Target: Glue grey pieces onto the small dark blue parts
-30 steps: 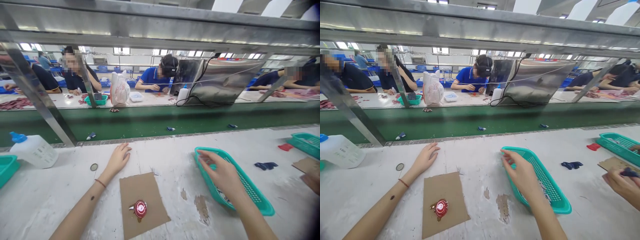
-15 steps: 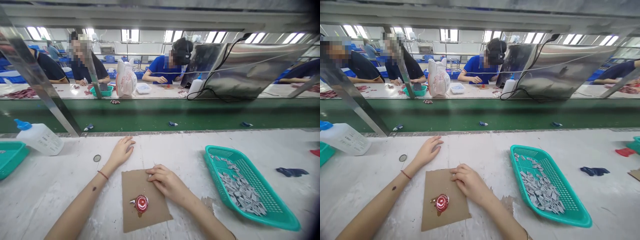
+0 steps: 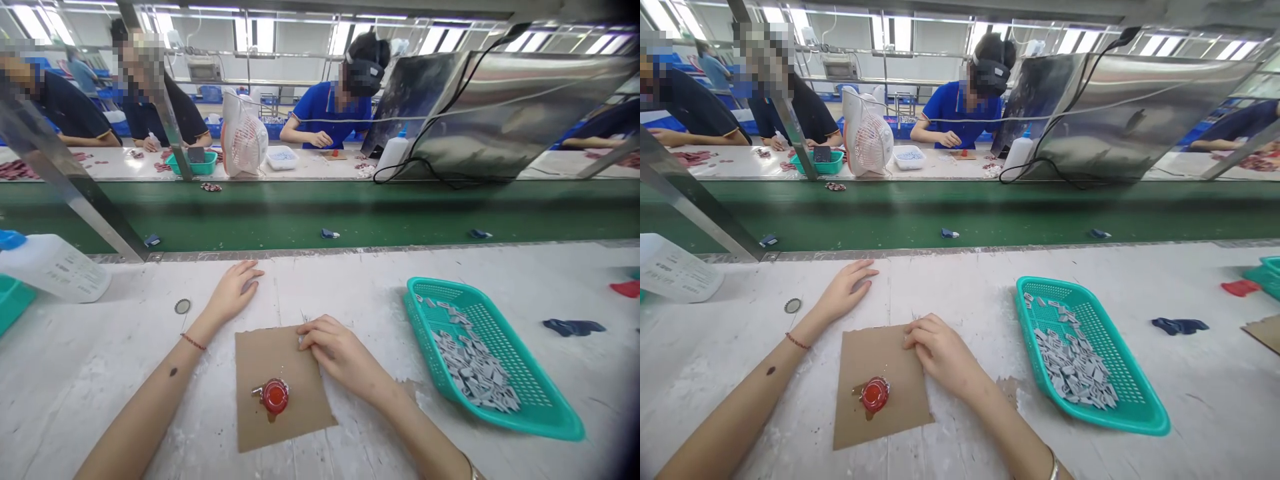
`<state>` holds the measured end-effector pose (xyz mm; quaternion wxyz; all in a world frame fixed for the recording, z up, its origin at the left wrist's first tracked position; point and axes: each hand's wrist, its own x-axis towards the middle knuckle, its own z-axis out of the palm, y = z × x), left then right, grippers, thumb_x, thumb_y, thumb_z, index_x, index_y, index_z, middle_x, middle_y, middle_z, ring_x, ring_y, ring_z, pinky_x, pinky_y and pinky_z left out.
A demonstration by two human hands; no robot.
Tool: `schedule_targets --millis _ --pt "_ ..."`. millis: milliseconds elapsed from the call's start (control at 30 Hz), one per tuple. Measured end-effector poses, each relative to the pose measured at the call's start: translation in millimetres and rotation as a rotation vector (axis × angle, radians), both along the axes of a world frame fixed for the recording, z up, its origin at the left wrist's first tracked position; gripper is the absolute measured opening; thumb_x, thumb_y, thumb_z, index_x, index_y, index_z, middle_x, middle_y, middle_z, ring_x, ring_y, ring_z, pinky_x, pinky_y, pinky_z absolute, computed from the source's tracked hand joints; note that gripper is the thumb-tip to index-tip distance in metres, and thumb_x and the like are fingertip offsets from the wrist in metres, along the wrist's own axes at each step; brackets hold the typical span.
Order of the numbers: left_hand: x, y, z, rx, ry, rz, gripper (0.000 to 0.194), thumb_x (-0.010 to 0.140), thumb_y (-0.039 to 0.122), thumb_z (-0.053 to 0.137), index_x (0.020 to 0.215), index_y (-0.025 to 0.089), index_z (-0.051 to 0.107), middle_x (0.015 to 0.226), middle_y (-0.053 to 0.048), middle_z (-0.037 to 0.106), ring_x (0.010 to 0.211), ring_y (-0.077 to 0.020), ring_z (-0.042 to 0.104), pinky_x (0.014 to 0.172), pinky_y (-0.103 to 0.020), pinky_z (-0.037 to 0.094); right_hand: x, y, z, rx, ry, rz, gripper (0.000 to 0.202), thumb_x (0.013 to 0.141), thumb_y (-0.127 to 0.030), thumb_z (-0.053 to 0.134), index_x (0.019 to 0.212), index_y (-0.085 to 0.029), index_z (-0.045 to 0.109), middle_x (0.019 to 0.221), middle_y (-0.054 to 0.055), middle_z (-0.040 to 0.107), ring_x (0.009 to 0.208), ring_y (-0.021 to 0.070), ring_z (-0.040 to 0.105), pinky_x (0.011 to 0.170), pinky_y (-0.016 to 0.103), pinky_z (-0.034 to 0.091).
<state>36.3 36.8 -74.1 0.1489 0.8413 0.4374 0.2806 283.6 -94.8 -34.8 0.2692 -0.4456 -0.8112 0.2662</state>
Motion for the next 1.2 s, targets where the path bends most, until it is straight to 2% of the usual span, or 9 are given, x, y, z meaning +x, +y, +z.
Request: schedule_targets --millis 167,267,367,567,733,833,1000,1100,1200 --pt "0.7 -1.1 2.0 -0.010 0.003 0.005 0.032 0.091 0.023 0.044 0.116 0.020 0.065 0.141 -0.008 0.053 0.133 -0.0275 0.044 0.112 -0.049 0.036 -3.9 -1.9 3.2 -0.014 -0.053 -0.066 0.018 0.092 -0.012 0.051 0.102 -0.020 0.063 0.096 0.007 0.066 0.094 0.0209 0.059 0.082 0.037 0.050" --pt "0.9 -1.4 2.5 -0.011 0.007 0.003 0.032 0.092 0.023 0.044 0.116 0.020 0.065 0.141 -0.008 0.053 0.134 -0.0270 0.044 0.112 -0.048 0.035 -6.1 -2.7 1.5 -0.027 -0.047 -0.067 0.019 0.092 -0.009 0.050 0.099 -0.020 0.064 0.097 0.006 0.066 0.094 0.0202 0.060 0.083 0.036 0.049" --pt "0.8 -1.9 2.0 -0.019 0.003 -0.002 0.032 0.092 0.024 0.043 0.117 0.020 0.064 0.142 -0.008 0.052 0.134 -0.0267 0.043 0.113 -0.047 0.035 -5.9 -3.0 -1.1 -0.034 -0.026 -0.067 0.022 0.092 -0.008 0.051 0.105 -0.020 0.065 0.094 0.005 0.066 0.092 0.0192 0.060 0.080 0.034 0.050" --pt "7.6 0.5 2.1 0.020 0.004 0.025 0.028 0.090 0.021 0.044 0.109 0.020 0.065 0.134 -0.009 0.057 0.127 -0.0282 0.049 0.107 -0.049 0.040 -4.8 -6.9 -10.1 0.023 -0.087 -0.067 0.021 0.090 -0.007 0.052 0.092 -0.020 0.068 0.092 0.005 0.065 0.090 0.0192 0.060 0.079 0.031 0.051" --pt "41.0 26.7 10.9 0.039 -0.017 0.019 0.026 0.089 0.016 0.044 0.104 0.020 0.065 0.121 -0.010 0.063 0.115 -0.0267 0.056 0.100 -0.045 0.045 -6.8 -12.1 -11.8 0.001 -0.179 -0.071 0.025 0.089 -0.003 0.050 0.092 -0.019 0.069 0.096 0.005 0.065 0.088 0.0186 0.062 0.077 0.030 0.052" --pt "73.8 53.7 15.5 0.022 -0.039 0.040 0.028 0.091 0.019 0.044 0.112 0.018 0.062 0.121 -0.012 0.062 0.112 -0.0269 0.056 0.098 -0.043 0.046 -6.0 -13.4 -9.1 -0.019 -0.202 -0.064 0.027 0.089 -0.002 0.049 0.093 -0.019 0.069 0.097 0.005 0.066 0.089 0.0186 0.063 0.078 0.029 0.052" --pt "123.9 91.6 17.5 -0.049 -0.105 0.111 0.040 0.090 0.029 0.052 0.127 0.015 0.054 0.130 -0.018 0.054 0.120 -0.0333 0.051 0.098 -0.048 0.044 -3.8 -13.6 -9.4 0.017 -0.234 -0.089 0.023 0.090 -0.006 0.049 0.096 -0.019 0.067 0.095 0.006 0.066 0.089 0.0198 0.063 0.078 0.029 0.052" --pt "138.3 104.2 20.8 -0.119 -0.182 0.090 0.033 0.083 0.025 0.062 0.116 0.018 0.062 0.126 -0.016 0.056 0.120 -0.0334 0.050 0.101 -0.049 0.042 -3.2 -13.5 -10.5 0.028 -0.250 -0.098 0.022 0.090 -0.007 0.049 0.094 -0.020 0.067 0.092 0.005 0.066 0.086 0.0188 0.063 0.076 0.028 0.051" --pt "140.7 110.7 28.5 -0.229 -0.305 0.064 0.012 0.078 0.018 0.066 0.090 0.018 0.068 0.108 -0.013 0.064 0.115 -0.0322 0.054 0.103 -0.050 0.041 -2.9 -13.7 -9.6 0.023 -0.284 -0.091 0.020 0.090 -0.007 0.050 0.091 -0.018 0.067 0.092 0.005 0.065 0.084 0.0188 0.063 0.074 0.029 0.051"
